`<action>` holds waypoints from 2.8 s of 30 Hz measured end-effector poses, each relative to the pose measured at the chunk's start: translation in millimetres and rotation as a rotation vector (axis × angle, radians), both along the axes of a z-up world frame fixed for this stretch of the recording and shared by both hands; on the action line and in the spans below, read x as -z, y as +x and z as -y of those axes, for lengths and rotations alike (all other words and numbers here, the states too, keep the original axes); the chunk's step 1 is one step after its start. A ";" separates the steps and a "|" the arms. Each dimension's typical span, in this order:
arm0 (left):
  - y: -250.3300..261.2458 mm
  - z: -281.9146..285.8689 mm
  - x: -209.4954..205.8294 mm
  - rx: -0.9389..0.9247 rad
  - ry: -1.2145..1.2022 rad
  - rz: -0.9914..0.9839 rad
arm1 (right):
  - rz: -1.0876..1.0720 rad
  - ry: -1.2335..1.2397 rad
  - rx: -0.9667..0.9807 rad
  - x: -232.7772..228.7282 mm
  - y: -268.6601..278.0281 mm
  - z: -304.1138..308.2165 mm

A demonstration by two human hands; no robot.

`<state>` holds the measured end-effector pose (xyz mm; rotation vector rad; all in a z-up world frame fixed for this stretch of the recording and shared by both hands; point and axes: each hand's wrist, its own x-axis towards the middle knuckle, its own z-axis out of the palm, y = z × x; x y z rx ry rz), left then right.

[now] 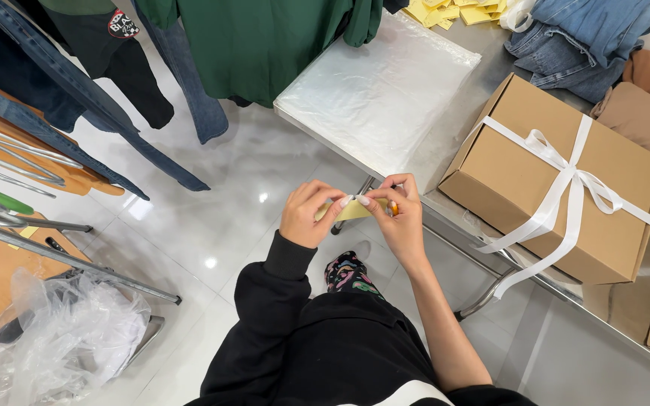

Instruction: The person ties a white ribbon into a bow on a cardboard box, picks up a yellow adhesive note, and writes on the note with a pencil before sticking it onto the box.

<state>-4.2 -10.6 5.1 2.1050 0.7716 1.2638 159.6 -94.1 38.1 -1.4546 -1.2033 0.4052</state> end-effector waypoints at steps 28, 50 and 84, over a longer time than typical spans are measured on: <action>10.5 -1.2 11.4 -0.111 0.188 -0.036 | 0.212 -0.020 0.093 -4.8 6.1 5.4; 126.7 30.8 31.5 0.206 -0.397 0.158 | -1.164 0.130 0.682 33.2 182.9 182.5; 304.0 82.0 86.4 0.091 -0.994 0.280 | -0.781 -0.015 -0.002 18.7 338.3 101.7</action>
